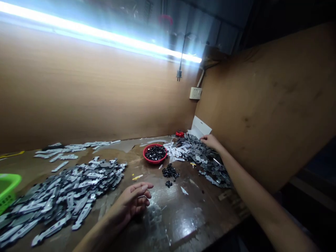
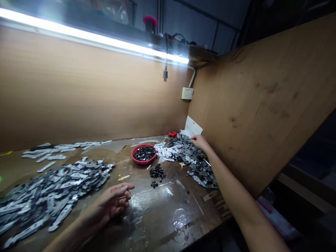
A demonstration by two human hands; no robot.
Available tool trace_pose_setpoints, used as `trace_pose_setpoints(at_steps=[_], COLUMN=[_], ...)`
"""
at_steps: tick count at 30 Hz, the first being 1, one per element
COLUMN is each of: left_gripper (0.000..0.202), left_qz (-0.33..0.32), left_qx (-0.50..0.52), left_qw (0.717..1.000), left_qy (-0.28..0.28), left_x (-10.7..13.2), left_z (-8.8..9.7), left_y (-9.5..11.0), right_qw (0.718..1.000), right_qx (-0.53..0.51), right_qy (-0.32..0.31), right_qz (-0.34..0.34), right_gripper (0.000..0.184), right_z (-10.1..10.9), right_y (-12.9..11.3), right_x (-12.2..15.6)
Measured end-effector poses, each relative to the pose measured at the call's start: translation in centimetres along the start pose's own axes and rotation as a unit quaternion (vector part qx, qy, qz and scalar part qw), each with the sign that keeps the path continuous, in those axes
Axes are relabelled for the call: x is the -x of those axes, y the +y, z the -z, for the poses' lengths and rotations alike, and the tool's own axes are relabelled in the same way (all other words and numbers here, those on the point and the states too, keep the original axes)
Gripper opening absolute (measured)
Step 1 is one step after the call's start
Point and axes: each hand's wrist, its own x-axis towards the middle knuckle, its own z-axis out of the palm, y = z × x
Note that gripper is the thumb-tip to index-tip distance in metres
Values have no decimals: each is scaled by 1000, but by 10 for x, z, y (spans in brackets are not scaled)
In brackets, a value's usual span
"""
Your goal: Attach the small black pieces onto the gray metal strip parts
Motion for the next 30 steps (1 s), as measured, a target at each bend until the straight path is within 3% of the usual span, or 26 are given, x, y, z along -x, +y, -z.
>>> trace_pose_setpoints(at_steps=[4,9,16,23,27,30], left_gripper=[35,35,34,36,36,37], left_qz=[1,7,4,-6,-4,-2], left_qx=[-4,-8,-7,-16,-32,-40], left_qw=[1000,1000,1000,1000,999,999], left_qy=[12,10,2,-3,-13,-11], left_x=[0,-1,2,2,0,0], left_z=[-1,0,-4,-4,-2,-2], left_y=[0,-1,0,-3,-6,-7], right_qw=[999,994,992,998,988,971], right_qx=[28,81,105,42,-36,-96], right_qy=[-39,-64,-58,-53,-125,-187], right_qz=[6,-24,-28,21,78,112], right_gripper=[21,13,23,22,29,24], right_z=[-2,-24,-45,-29,-32,-45], right_y=[5,8,-2,-20,-42,-58], right_x=[7,23,33,43,58,66])
